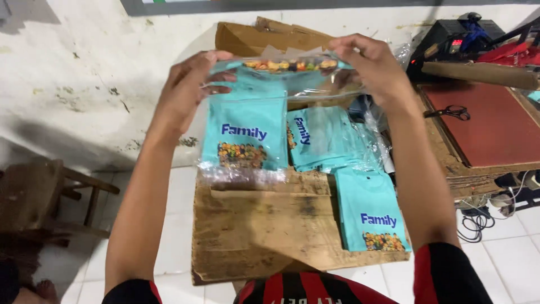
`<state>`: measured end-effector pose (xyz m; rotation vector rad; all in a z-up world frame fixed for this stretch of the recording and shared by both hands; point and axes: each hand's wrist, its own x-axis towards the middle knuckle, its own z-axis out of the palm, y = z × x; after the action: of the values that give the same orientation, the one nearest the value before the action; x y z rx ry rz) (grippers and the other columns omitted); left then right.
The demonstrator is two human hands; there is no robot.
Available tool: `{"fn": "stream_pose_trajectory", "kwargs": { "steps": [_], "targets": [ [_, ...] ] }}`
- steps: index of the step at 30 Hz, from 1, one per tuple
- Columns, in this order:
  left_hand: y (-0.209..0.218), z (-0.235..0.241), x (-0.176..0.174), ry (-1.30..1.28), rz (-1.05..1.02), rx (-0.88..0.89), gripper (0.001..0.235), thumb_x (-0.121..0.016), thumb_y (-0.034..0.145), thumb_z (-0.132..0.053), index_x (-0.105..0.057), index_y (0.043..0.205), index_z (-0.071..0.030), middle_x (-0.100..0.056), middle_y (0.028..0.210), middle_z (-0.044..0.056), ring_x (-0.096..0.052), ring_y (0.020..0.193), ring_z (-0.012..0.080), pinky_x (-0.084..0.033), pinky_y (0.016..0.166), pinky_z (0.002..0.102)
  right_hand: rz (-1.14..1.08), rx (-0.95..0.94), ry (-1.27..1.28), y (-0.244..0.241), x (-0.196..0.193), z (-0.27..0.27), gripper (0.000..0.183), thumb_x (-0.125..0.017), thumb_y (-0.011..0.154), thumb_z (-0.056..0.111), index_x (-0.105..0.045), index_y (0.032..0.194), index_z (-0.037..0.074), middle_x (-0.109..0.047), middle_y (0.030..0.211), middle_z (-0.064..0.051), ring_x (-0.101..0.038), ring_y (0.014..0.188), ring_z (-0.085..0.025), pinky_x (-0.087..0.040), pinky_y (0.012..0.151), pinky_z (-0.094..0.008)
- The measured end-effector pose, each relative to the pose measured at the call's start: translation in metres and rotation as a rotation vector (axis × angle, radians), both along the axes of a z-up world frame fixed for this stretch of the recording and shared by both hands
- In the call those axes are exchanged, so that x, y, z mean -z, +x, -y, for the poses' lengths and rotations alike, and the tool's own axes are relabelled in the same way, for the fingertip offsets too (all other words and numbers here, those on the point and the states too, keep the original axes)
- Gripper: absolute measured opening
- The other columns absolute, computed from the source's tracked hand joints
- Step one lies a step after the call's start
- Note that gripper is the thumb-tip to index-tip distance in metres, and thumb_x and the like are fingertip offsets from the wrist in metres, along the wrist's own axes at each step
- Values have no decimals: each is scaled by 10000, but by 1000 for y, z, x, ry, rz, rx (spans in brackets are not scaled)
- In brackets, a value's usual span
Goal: Insert folded t-shirts into plastic bags and stack them on a work table.
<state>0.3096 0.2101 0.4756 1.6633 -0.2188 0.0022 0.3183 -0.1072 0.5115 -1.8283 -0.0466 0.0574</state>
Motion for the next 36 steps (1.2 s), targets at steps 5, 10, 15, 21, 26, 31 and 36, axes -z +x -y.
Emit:
{"fn": "stream_pose_trajectory", "kwargs": {
  "steps": [5, 10, 15, 21, 26, 31, 36],
  "targets": [
    [8, -39, 46, -135, -13, -94, 335, -670, 958, -228, -718, 1269, -114, -618, 1141, 103, -674, 1034, 286, -680, 888, 459, 261, -46, 248, 45, 114, -42, 623, -731, 921, 28, -484, 1491, 70, -493, 1529, -129, -717, 867, -186, -715, 579, -408],
    [42, -76, 223, -130, -190, -123, 443, -647, 902, 44, -659, 1336, -47, -579, 1162, 217, -665, 984, 329, -671, 800, 496, -11, -61, 297, 87, 318, -66, 777, -753, 963, 107, -309, 1598, 51, -292, 1539, -346, -726, 963, -339, -699, 731, -480],
    [49, -84, 252, -106, -252, -172, 469, -621, 884, 81, -648, 1340, -26, -594, 1184, 276, -681, 918, 326, -651, 766, 449, -51, 22, 95, 48, 318, -93, 681, -693, 994, 137, -384, 1601, 150, -232, 1612, -318, -265, 1459, -573, -335, 1177, -675],
    [40, -79, 228, 136, -200, -185, 566, -574, 817, 11, -651, 1362, -121, -654, 1111, 232, -721, 700, 273, -610, 650, 395, 153, -5, 211, 46, 356, -78, 603, -675, 991, 100, -436, 1541, 37, -692, 1060, -254, -718, 718, -243, -651, 635, -385],
    [58, -73, 279, 766, 274, -378, 619, -725, 905, -364, -552, 1414, -57, -529, 1330, 310, -529, 1266, 535, -431, 1034, 610, 137, 86, -359, 30, 337, -65, 558, -670, 1006, 361, -554, 1455, 52, -755, 920, -236, -753, 726, -337, -596, 580, -498],
    [86, -41, 260, 860, 576, -395, 562, -676, 993, -267, -510, 1461, -3, -297, 1538, 323, -230, 1453, 538, -309, 1112, 633, 641, 216, -694, 92, 342, -96, 483, -698, 981, 345, -592, 1389, 108, -660, 1170, -164, -688, 1070, -363, -594, 819, -473],
    [150, -31, 298, 947, 554, -348, 710, -583, 1033, -487, -400, 1576, -69, -205, 1602, 324, -73, 1507, 548, -181, 1146, 678, 810, 160, -744, 174, 318, -135, 574, -504, 1104, 429, -480, 1540, 55, -449, 1513, -311, -458, 1395, -494, -421, 1101, -604]
  ]
}}
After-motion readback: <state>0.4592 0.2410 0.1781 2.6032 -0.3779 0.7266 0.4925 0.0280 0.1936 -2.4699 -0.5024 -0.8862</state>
